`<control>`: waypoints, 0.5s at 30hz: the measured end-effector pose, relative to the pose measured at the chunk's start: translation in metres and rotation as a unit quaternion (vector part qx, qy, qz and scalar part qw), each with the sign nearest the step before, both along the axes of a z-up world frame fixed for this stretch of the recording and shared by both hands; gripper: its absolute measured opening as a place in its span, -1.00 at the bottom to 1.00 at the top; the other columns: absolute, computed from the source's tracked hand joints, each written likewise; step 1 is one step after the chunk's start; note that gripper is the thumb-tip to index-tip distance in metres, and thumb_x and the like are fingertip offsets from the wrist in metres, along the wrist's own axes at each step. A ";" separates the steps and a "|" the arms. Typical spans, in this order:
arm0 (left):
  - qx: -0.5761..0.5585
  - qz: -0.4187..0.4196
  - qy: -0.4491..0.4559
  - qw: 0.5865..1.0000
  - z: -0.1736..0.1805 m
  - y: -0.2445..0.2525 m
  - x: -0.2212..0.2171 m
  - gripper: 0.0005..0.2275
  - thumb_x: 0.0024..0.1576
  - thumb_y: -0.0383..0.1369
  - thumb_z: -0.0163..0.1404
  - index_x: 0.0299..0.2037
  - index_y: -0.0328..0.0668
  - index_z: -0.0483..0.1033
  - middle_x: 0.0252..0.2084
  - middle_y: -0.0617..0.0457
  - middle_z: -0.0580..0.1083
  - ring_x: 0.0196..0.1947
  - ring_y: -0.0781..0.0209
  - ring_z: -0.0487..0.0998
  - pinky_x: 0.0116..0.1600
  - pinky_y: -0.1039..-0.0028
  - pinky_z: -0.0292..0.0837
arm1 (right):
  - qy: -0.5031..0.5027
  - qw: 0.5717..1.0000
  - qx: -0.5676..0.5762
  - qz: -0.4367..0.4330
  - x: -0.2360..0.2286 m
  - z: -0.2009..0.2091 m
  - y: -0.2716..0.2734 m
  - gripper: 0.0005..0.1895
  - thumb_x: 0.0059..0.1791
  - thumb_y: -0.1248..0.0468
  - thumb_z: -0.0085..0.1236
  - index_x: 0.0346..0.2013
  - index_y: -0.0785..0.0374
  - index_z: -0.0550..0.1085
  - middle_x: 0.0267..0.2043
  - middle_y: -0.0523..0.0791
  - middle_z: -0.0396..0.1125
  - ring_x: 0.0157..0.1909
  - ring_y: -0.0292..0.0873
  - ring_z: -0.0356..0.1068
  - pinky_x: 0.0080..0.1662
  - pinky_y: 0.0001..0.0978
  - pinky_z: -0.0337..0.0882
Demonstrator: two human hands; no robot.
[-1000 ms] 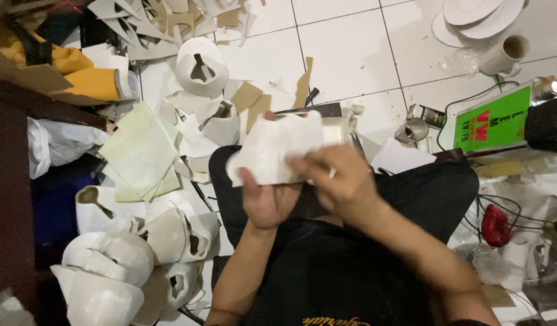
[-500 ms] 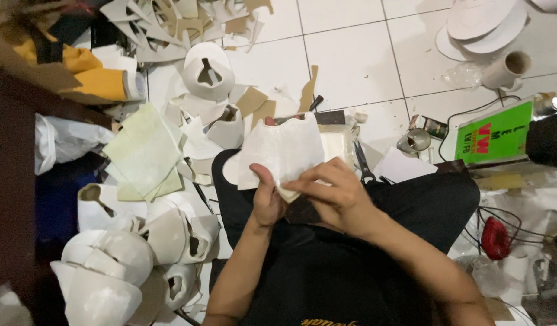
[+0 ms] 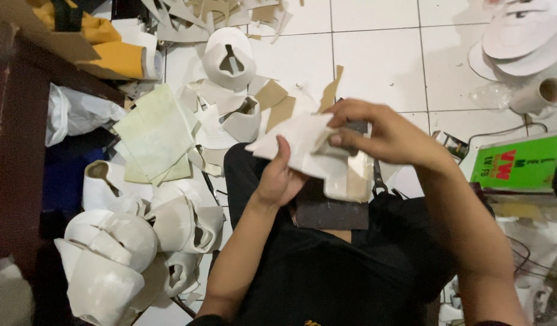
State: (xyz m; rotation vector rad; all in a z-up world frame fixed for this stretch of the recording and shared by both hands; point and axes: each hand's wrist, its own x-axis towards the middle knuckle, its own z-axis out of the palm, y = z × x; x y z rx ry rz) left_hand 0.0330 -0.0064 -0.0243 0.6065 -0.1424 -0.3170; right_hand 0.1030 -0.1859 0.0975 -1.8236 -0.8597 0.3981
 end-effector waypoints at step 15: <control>0.563 0.373 0.101 0.730 -0.185 0.139 0.073 -0.82 -0.01 -0.43 0.04 -0.19 -0.10 0.50 -0.13 0.04 0.45 -0.17 0.28 0.47 -0.08 0.56 0.40 | -0.434 0.872 -0.201 -0.103 0.220 -0.194 0.088 -0.90 -0.08 0.31 0.13 -0.28 0.16 0.52 -0.26 -0.07 0.37 -0.22 0.11 0.26 -0.29 -0.02 0.19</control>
